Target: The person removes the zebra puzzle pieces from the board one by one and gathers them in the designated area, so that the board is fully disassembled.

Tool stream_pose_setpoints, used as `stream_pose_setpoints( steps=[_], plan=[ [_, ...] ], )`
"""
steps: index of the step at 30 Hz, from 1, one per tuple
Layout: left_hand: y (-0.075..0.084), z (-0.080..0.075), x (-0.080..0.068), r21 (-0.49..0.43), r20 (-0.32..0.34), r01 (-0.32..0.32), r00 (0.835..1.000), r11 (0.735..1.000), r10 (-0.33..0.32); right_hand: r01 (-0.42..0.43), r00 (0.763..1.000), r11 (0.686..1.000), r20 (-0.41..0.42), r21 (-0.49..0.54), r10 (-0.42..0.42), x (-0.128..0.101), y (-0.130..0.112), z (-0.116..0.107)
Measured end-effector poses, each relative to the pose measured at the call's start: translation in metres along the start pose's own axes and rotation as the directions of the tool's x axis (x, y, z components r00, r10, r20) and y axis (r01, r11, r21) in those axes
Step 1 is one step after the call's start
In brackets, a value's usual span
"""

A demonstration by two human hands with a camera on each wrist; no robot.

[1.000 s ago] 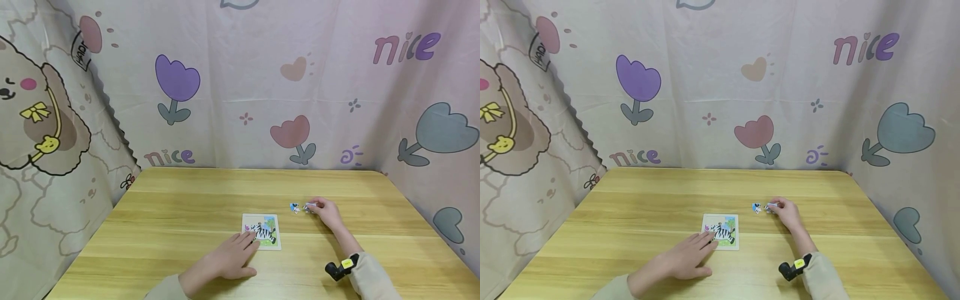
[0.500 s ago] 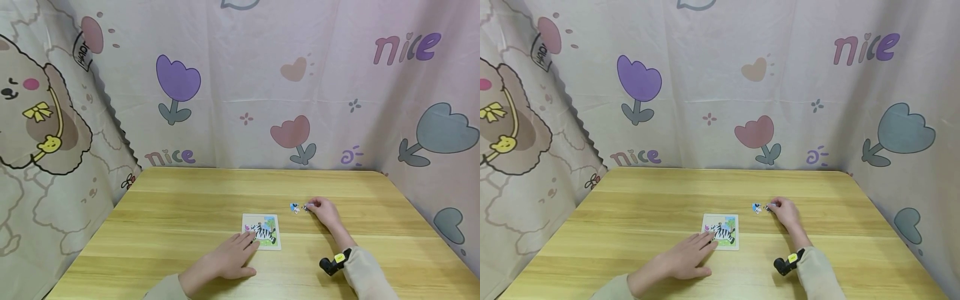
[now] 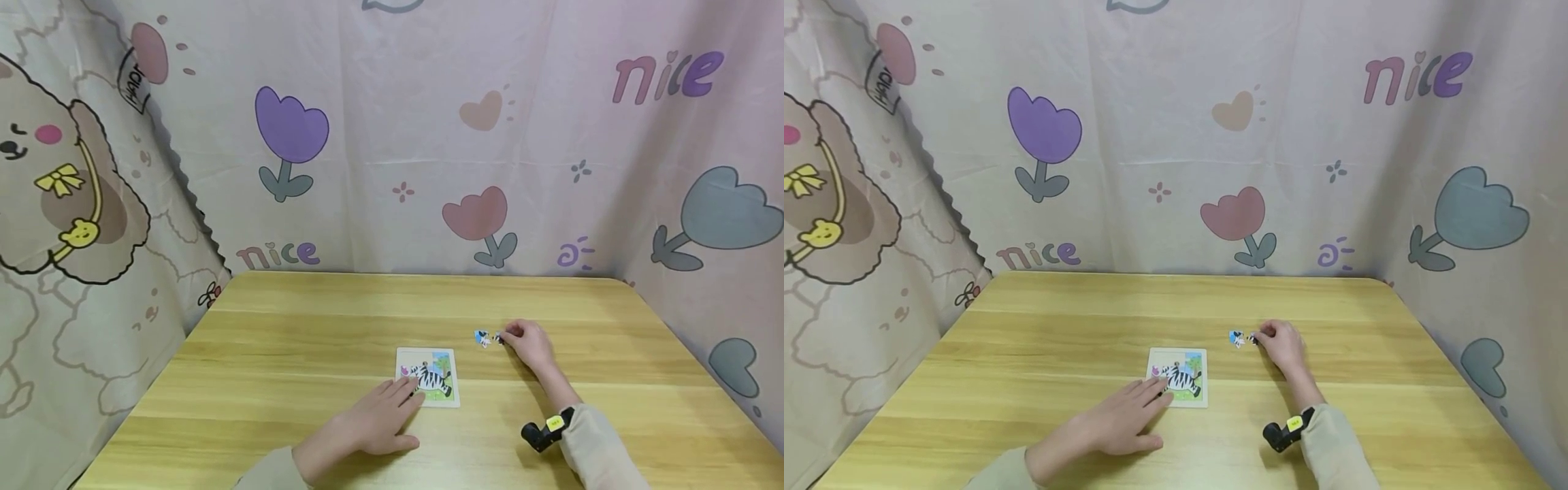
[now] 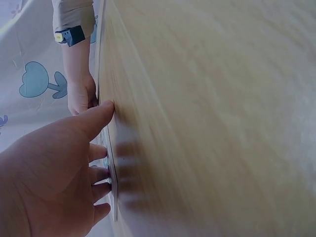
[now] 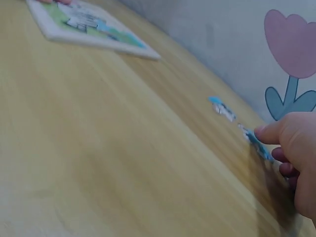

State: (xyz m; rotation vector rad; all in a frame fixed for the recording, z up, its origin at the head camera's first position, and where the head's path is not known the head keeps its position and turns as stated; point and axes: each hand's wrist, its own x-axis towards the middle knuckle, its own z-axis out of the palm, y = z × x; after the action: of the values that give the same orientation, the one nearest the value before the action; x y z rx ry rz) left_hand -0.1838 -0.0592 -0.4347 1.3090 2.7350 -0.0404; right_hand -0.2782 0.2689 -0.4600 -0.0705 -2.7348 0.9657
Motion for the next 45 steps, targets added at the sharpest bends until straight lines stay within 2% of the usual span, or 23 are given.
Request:
stream_pose_setpoints(
  steps=[5, 8, 13, 21, 27, 30, 39, 45],
  plan=[
    [-0.002, 0.002, 0.001, 0.013, -0.017, -0.006, 1.000, 1.000, 0.006, 0.040, 0.999, 0.997, -0.007, 0.062, -0.039, -0.003, -0.016, -0.002],
    [-0.002, 0.002, 0.001, 0.007, -0.009, -0.001, 1.000, 1.000, 0.001, 0.070, 0.997, 0.992, 0.017, 0.109, -0.072, -0.006, -0.029, 0.001],
    [-0.002, 0.000, 0.000, 0.003, -0.004, -0.001, 1.000, 1.000, 0.001, 0.083, 0.993, 0.982, 0.065, 0.170, -0.095, -0.011, -0.044, 0.012],
    [0.001, -0.002, 0.000, -0.004, 0.022, 0.010, 1.000, 1.000, -0.010, 0.139, 0.984, 0.965, 0.081, 0.220, -0.160, -0.023, -0.064, 0.033],
    [0.001, -0.003, 0.000, -0.006, 0.023, 0.010, 1.000, 1.000, -0.010, 0.142, 0.974, 0.951, 0.133, 0.275, -0.184, -0.034, -0.075, 0.044],
    [0.001, -0.003, 0.001, -0.007, 0.025, 0.011, 1.000, 1.000, -0.010, 0.155, 0.965, 0.949, 0.163, 0.275, -0.204, -0.039, -0.080, 0.048],
    [0.000, -0.003, 0.001, -0.006, 0.026, 0.005, 1.000, 1.000, -0.005, 0.307, 0.921, 0.936, 0.193, 0.173, -0.338, -0.046, -0.084, 0.057],
    [0.000, -0.003, 0.000, -0.008, 0.024, 0.003, 1.000, 1.000, -0.003, 0.338, 0.902, 0.933, 0.239, 0.127, -0.359, -0.047, -0.086, 0.056]
  ],
)
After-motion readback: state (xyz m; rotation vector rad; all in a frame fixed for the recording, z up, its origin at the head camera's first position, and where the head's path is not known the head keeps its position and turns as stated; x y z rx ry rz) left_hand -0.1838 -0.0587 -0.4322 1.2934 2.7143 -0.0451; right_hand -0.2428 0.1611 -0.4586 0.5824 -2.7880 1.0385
